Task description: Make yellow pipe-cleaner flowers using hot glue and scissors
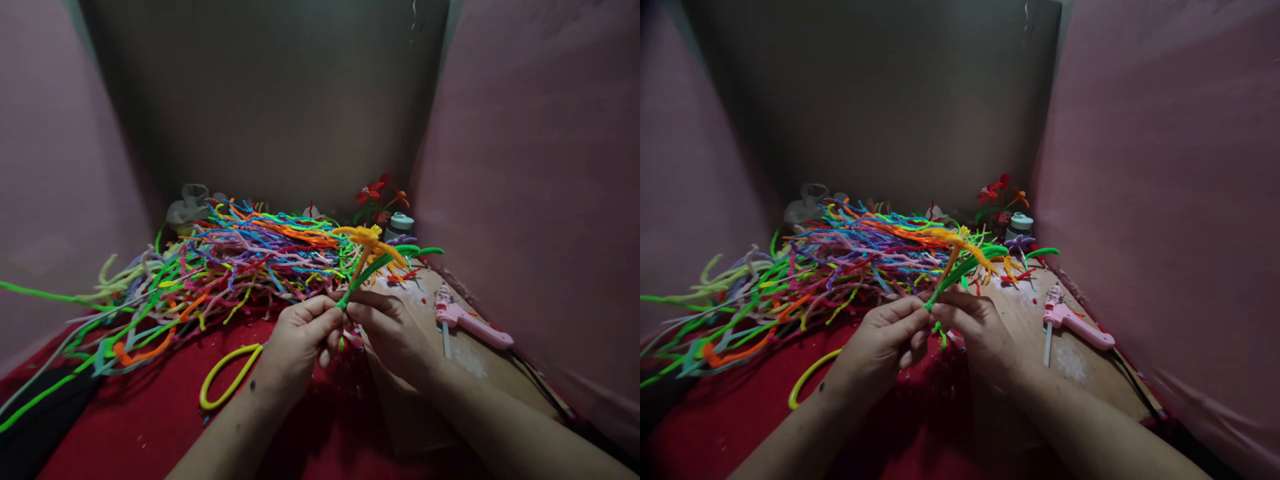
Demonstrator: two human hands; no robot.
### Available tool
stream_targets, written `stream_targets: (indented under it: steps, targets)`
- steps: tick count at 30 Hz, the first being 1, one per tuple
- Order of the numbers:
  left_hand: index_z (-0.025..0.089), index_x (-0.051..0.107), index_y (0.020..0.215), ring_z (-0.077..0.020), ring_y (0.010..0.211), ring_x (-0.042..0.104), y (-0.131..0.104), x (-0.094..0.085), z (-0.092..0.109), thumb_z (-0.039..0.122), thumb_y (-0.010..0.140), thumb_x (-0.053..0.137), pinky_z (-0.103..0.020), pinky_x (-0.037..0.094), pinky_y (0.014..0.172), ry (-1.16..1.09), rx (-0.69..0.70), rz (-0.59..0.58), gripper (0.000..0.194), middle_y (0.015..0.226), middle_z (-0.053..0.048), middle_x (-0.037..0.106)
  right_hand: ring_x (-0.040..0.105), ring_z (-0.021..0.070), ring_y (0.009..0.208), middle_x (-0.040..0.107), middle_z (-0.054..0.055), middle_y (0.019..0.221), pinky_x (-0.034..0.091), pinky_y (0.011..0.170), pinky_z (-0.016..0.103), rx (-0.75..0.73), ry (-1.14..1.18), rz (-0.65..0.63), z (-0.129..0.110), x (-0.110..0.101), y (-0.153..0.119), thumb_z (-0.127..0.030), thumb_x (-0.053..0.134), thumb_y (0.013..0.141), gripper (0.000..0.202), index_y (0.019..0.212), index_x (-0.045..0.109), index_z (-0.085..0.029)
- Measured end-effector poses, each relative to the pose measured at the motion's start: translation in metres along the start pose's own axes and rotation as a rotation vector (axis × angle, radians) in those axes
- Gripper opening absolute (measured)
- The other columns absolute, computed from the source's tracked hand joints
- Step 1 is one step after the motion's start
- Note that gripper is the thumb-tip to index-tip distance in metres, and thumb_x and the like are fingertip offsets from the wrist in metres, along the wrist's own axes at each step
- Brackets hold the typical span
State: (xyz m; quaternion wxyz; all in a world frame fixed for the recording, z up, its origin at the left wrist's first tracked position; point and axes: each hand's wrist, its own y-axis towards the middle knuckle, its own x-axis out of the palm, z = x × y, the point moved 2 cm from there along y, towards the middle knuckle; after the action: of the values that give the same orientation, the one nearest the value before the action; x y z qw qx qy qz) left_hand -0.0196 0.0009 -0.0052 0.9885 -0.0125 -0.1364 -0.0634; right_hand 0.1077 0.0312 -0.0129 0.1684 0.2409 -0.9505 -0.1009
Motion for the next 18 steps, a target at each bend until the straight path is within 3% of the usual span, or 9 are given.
stream_targets:
  steps: [6,11,18]
  targets:
    - [0.014,0.055,0.067,-0.0003,0.032,0.029,0.0016,0.0008,-0.0057,0.029,0.079,0.06,-0.014,0.022,0.035,-0.226,-0.118,-0.152,0.02,0.046,0.007,0.044,0.059,0.0165,0.084,0.069,0.002,0.091,0.041,0.089,0.036,0.054,-0.013,0.039,0.0016,-0.0014,0.0003,-0.026,0.061,0.08,0.018,0.093,0.073,-0.024]
    - [0.014,0.056,0.073,0.0003,0.031,0.023,-0.0001,-0.0005,-0.006,0.028,0.082,0.058,-0.014,0.023,0.035,-0.347,-0.191,-0.28,0.017,0.046,0.008,0.04,0.06,0.0171,0.08,0.069,0.002,0.082,0.04,0.088,0.036,0.04,0.003,-0.012,0.0027,-0.0035,0.0006,-0.026,0.062,0.079,0.018,0.093,0.073,-0.023]
    - [0.013,0.057,0.074,0.0005,0.031,0.021,-0.0019,-0.0013,-0.0036,0.025,0.081,0.059,-0.013,0.023,0.034,-0.366,-0.261,-0.323,0.014,0.046,0.008,0.039,0.059,0.0169,0.075,0.068,0.0,0.072,0.042,0.083,0.035,0.013,0.018,-0.018,0.0051,-0.0032,0.0022,-0.022,0.062,0.077,0.018,0.089,0.074,-0.027]
